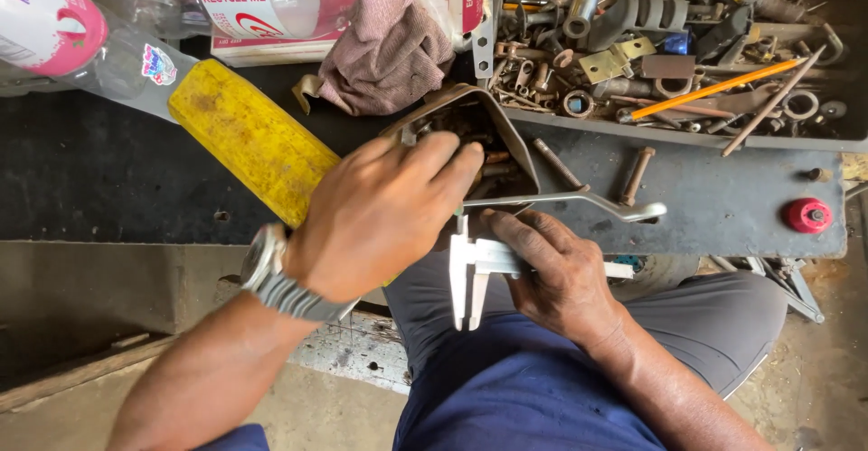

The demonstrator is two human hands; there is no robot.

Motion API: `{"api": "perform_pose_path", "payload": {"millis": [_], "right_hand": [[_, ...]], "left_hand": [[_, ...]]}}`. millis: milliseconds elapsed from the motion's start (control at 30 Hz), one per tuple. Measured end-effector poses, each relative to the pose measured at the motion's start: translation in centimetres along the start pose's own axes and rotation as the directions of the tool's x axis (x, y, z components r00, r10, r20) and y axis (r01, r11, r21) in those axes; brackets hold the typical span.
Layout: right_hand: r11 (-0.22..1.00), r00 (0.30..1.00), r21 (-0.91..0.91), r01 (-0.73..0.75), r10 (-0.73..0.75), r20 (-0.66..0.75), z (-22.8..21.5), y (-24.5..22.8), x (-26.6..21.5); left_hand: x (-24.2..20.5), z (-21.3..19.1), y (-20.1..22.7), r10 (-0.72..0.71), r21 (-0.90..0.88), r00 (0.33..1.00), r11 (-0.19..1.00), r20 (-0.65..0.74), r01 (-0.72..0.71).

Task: Searching through a container of miscellaneous hardware and measuring specific bolts using a vernier caliper

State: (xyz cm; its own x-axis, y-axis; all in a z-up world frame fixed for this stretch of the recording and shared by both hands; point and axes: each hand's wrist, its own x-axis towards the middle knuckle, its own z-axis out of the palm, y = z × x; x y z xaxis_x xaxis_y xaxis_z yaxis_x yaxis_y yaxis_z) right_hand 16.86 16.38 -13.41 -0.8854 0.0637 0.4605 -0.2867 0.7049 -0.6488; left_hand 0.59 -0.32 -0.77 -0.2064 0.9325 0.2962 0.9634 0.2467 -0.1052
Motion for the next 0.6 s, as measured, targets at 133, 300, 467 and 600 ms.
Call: {"api": "perform_pose_path", "payload": {"millis": [133,300,467,600], "right_hand": [[0.999,0.999,-0.037,0.03,-0.03,0.016,0.7,0.6,-0.8],[0.997,0.994,0.003,0.077,-0.077,-0.078,-0.4,-1.5,1.9],[0.997,0.981,0.02,0.074,-0.069,-0.182,-0.6,-2.4,3.5],[0.996,0.983,0.023,0.091,-0.086,-0.161,-0.7,-1.8,3.3]], "left_hand": [[2.7,2.5,-0.6,-0.017,0.057,0.96,0.998,0.28,0.001],[3.2,3.7,-1.6,0.046,0.171,0.95,0.98,0.31,-0.103],[2.7,5.3,-3.7,0.082,0.164,0.953,0.977,0.292,-0.134],[3.0,4.5,-3.9,0.121,0.096,0.942,0.983,0.313,-0.158]]}}
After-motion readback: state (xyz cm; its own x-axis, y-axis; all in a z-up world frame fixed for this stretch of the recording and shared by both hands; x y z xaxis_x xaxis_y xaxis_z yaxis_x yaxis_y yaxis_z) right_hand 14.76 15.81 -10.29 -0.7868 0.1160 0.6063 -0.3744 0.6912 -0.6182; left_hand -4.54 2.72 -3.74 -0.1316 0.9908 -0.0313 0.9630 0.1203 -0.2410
